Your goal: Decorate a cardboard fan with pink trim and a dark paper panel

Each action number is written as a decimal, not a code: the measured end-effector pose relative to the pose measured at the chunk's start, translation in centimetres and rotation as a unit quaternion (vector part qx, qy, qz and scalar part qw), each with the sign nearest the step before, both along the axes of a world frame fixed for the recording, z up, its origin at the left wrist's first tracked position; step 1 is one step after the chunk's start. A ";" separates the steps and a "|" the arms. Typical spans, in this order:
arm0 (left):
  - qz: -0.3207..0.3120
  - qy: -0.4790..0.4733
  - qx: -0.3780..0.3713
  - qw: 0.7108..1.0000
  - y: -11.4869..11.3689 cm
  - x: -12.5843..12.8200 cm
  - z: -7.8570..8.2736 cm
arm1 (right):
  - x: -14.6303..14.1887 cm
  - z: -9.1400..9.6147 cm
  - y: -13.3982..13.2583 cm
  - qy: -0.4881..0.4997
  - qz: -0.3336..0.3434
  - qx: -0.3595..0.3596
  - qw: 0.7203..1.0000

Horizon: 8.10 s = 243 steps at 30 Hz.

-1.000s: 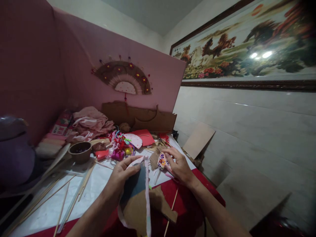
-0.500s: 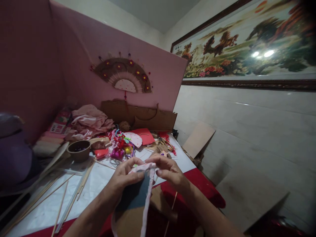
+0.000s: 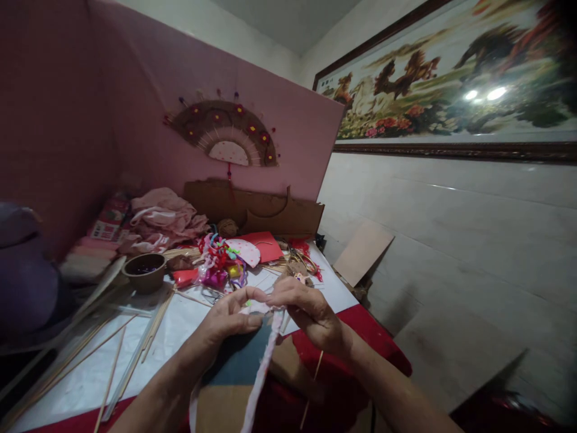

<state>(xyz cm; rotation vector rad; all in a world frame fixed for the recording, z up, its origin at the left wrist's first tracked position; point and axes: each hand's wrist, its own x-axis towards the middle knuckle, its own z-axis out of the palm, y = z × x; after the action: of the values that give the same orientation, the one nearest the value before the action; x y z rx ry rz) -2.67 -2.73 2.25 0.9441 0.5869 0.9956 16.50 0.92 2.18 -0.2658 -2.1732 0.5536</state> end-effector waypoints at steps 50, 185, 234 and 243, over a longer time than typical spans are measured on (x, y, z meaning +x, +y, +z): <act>-0.017 -0.054 0.017 0.998 0.8 -1.2 -0.4 | -1.6 -0.5 -4.0 0.046 -0.240 0.137 0.960; 0.490 -0.112 0.006 0.865 3.1 -3.1 0.1 | -2.4 -2.4 0.5 -0.182 -0.285 -0.133 0.931; 0.222 -0.029 -0.234 0.946 7.9 4.4 1.2 | 6.0 -5.3 5.4 -0.212 -0.426 -0.155 0.866; 0.208 -0.038 -0.269 0.940 10.9 6.5 -3.0 | 6.8 -6.6 6.0 -0.129 -0.481 -0.134 0.857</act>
<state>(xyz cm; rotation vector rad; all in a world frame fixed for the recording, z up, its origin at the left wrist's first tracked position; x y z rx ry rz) 3.80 8.14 -0.78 0.2947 0.9592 1.1541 23.28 6.89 -4.40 -1.5440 -1.8670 0.2257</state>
